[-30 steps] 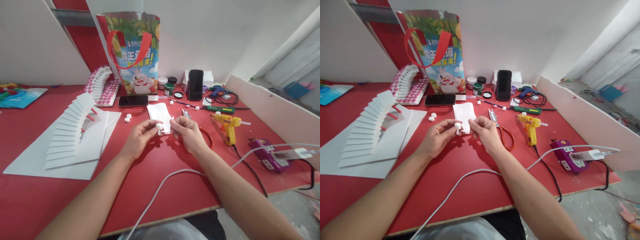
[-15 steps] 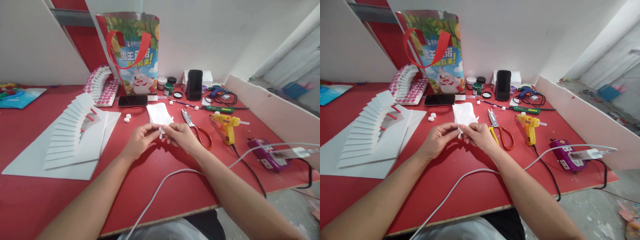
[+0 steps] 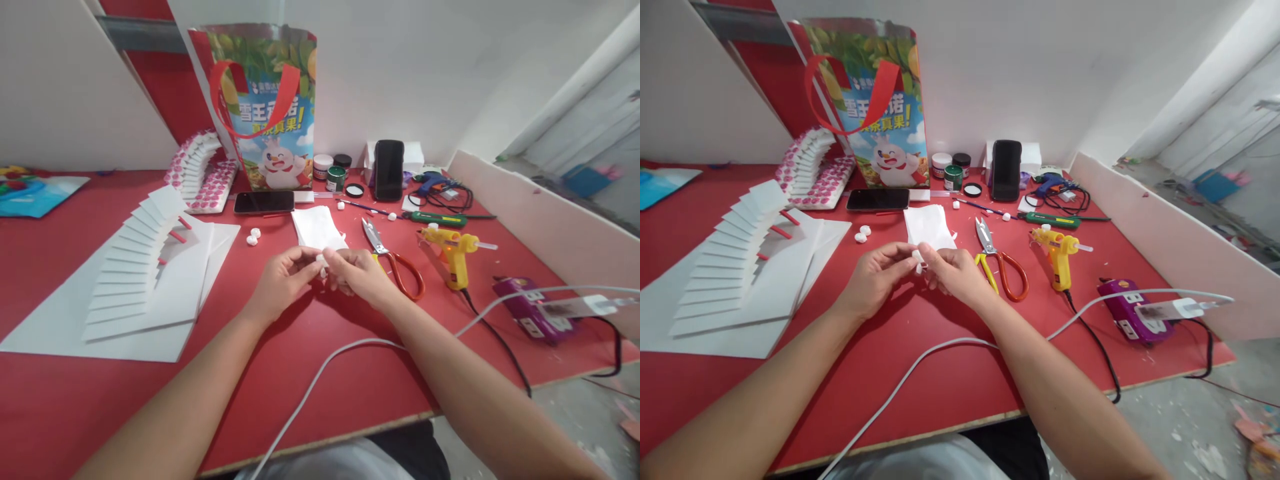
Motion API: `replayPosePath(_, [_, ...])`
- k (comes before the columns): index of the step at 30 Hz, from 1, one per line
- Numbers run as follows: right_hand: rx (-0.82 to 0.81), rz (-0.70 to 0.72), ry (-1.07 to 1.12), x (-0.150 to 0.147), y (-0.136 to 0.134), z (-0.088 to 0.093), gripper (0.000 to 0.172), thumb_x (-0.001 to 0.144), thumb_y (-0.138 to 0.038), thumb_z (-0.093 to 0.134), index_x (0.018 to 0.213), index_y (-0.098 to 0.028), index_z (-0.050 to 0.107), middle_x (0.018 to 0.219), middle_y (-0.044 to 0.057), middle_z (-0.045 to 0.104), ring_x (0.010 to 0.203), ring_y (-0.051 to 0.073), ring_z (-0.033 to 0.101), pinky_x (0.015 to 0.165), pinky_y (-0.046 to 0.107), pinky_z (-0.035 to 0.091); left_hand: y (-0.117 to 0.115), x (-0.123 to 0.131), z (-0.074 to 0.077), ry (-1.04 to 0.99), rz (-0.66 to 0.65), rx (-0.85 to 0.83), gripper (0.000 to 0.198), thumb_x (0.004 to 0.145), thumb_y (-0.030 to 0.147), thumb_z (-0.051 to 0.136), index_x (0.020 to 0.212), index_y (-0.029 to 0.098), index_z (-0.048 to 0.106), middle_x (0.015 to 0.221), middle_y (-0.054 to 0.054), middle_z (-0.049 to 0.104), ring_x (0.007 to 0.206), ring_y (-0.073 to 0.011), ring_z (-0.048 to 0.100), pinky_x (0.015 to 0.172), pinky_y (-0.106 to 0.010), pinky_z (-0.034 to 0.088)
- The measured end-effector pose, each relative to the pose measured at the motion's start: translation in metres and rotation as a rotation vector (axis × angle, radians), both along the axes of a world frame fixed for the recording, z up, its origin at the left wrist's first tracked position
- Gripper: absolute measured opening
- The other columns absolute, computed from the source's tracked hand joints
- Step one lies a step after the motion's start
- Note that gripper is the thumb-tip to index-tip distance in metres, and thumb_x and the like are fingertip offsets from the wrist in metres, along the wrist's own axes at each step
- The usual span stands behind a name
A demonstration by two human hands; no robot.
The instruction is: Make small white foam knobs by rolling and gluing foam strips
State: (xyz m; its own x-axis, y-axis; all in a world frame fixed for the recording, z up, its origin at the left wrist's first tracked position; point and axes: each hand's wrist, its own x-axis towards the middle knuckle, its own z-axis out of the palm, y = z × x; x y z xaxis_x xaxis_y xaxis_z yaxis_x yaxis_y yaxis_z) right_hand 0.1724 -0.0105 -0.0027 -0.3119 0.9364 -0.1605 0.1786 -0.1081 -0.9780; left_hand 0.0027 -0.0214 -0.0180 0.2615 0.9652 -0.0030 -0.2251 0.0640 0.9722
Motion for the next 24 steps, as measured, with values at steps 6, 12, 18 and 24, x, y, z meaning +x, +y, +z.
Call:
replayPosePath(6, [-0.160,0.004,0.151,-0.0013,-0.0006,0.0001,0.067,0.080,-0.079,0.055,0.056,-0.016,0.055,0.045,0.000,0.054,0.034,0.005,0.038,0.035,0.020,0.028,-0.0001,-0.0016,-0.0019,-0.120,0.032,-0.049,0.019,0.079,0.029,0.078,0.092,0.017,0.073,0.079,-0.003,0.072,0.074,-0.0147,0.068,0.078,-0.029,0.054])
replayPosePath(12, [-0.245,0.064,0.147,0.0009,0.0010,0.0006,0.062,0.073,-0.075,0.066,0.059,-0.015,0.056,0.044,-0.001,0.055,0.032,0.004,0.037,0.033,0.019,0.025,-0.0048,0.0001,0.0039,-0.050,-0.074,-0.002,0.015,0.082,0.028,0.075,0.090,0.016,0.071,0.080,-0.003,0.071,0.074,-0.0167,0.069,0.078,-0.031,0.055])
replayPosePath(18, [-0.189,0.115,0.031,0.0024,-0.0017,0.0049,0.060,0.072,-0.074,0.068,0.064,-0.015,0.059,0.046,-0.003,0.055,0.031,0.004,0.038,0.031,0.018,0.025,-0.0037,0.0015,0.0020,-0.095,-0.078,-0.032,0.020,0.081,0.032,0.077,0.091,0.016,0.070,0.077,-0.003,0.070,0.072,-0.0186,0.068,0.078,-0.036,0.055])
replayPosePath(24, [-0.115,0.024,0.067,0.0056,-0.0008,0.0065,0.064,0.079,-0.077,0.058,0.061,-0.015,0.058,0.047,-0.001,0.056,0.031,0.005,0.040,0.031,0.019,0.029,0.0003,-0.0022,0.0010,-0.220,-0.014,-0.093,0.029,0.080,0.023,0.076,0.109,0.019,0.075,0.084,-0.003,0.072,0.075,-0.0135,0.067,0.077,-0.027,0.054])
